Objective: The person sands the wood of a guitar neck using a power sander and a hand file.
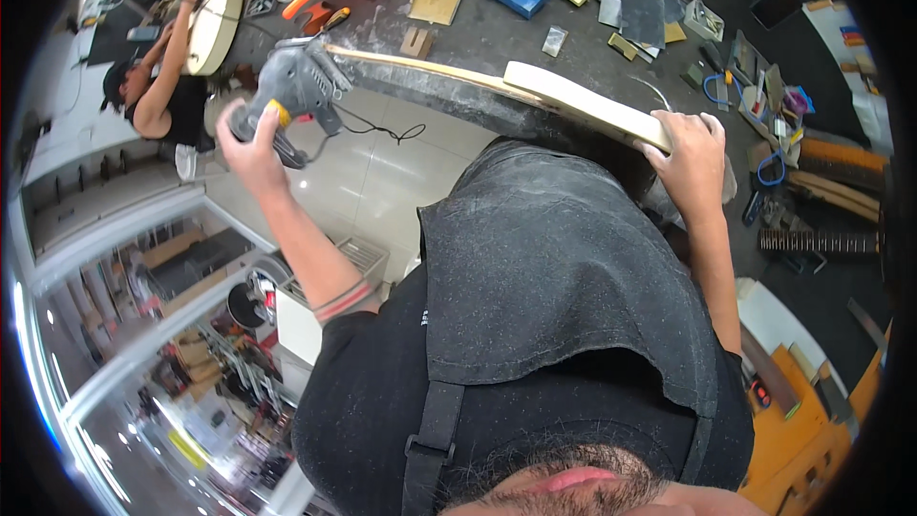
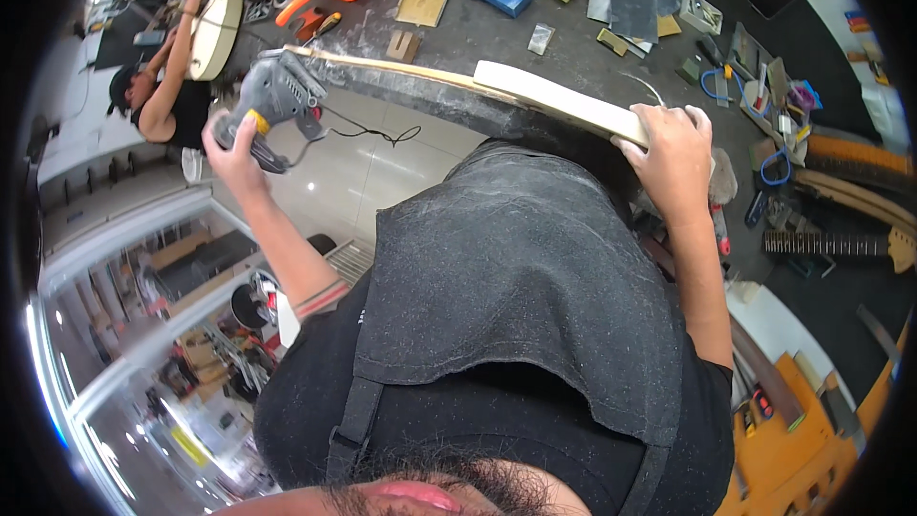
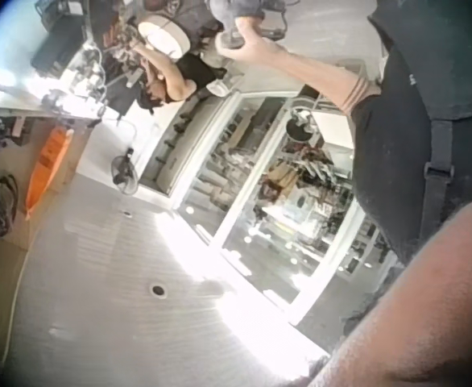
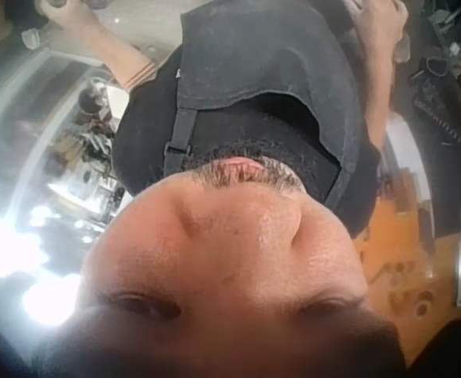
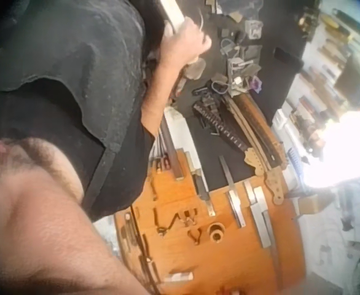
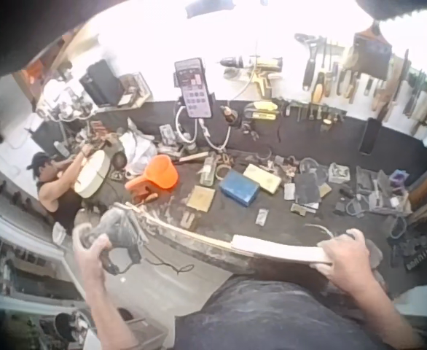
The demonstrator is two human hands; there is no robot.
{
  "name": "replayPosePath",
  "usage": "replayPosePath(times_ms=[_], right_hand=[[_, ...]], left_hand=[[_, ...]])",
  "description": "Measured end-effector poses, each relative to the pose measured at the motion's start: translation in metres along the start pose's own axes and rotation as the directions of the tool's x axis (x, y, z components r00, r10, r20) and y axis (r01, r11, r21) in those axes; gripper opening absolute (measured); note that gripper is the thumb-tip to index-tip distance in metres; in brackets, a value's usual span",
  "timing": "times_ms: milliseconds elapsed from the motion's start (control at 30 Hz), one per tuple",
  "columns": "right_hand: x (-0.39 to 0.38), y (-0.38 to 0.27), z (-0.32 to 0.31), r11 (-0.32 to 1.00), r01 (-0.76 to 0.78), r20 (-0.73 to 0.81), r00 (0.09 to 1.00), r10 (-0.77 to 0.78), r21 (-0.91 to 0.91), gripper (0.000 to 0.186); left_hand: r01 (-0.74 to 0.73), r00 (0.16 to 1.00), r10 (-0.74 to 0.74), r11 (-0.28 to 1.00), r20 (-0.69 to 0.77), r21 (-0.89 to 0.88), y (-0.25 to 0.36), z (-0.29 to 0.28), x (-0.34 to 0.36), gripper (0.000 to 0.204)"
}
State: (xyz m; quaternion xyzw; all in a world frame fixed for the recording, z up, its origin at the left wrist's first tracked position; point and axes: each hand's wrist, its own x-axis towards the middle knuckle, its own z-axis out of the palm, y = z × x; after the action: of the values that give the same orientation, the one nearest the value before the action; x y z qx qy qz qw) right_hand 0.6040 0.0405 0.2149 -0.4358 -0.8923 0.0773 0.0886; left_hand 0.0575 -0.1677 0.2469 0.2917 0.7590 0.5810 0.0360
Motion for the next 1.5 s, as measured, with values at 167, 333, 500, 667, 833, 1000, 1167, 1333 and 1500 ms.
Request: replayPosePath(times_ms=[167, 333, 500, 667, 833, 1000, 1167, 1333, 1500], right_hand=[[-0.006, -0.026, 0.011, 0.970, -0.197, -0.101, 0.978, 0.183, -0.146, 0.054], [-0.011, -0.040, 0.027, 0.914, -0.372, -0.258, 0.910, 0.325, -0.160, 0.071], [-0.016, -0.040, 0.032, 0.922, -0.379, -0.284, 0.895, 0.343, -0.079, 0.073], [-0.024, -0.045, 0.036, 0.901, -0.426, -0.278, 0.878, 0.390, -0.079, 0.073], [-0.025, -0.048, 0.037, 0.894, -0.442, -0.288, 0.868, 0.404, -0.079, 0.073], [-0.026, -0.049, 0.029, 0.902, -0.431, -0.321, 0.852, 0.413, 0.014, 0.075], [-0.033, -0.051, 0.026, 0.901, -0.426, -0.387, 0.819, 0.424, 0.085, 0.077], [-0.037, -0.051, 0.031, 0.883, -0.460, -0.407, 0.792, 0.456, 0.093, 0.076], [-0.034, -0.057, 0.031, 0.873, -0.468, -0.411, 0.775, 0.480, 0.136, 0.073]], left_hand=[[-0.647, 0.735, 0.460, 0.695, 0.498, 0.314, 0.070, 0.095, 0.078, 0.058], [-0.799, 0.433, 0.495, 0.597, 0.753, 0.067, 0.043, 0.201, 0.108, 0.056], [-0.853, 0.184, 0.478, 0.512, 0.859, -0.103, -0.007, 0.280, 0.103, 0.058], [-0.873, 0.029, 0.397, 0.457, 0.917, -0.170, -0.040, 0.312, 0.086, 0.059], [-0.876, -0.057, 0.355, 0.431, 0.933, -0.218, -0.064, 0.318, 0.074, 0.062], [-0.893, -0.090, 0.343, 0.388, 0.935, -0.229, -0.078, 0.318, 0.063, 0.066], [-0.874, -0.111, 0.349, 0.411, 0.930, -0.258, -0.088, 0.317, 0.057, 0.066], [-0.879, -0.116, 0.322, 0.407, 0.940, -0.248, -0.091, 0.315, 0.049, 0.068], [-0.877, -0.134, 0.322, 0.402, 0.937, -0.264, -0.096, 0.314, 0.049, 0.068]])
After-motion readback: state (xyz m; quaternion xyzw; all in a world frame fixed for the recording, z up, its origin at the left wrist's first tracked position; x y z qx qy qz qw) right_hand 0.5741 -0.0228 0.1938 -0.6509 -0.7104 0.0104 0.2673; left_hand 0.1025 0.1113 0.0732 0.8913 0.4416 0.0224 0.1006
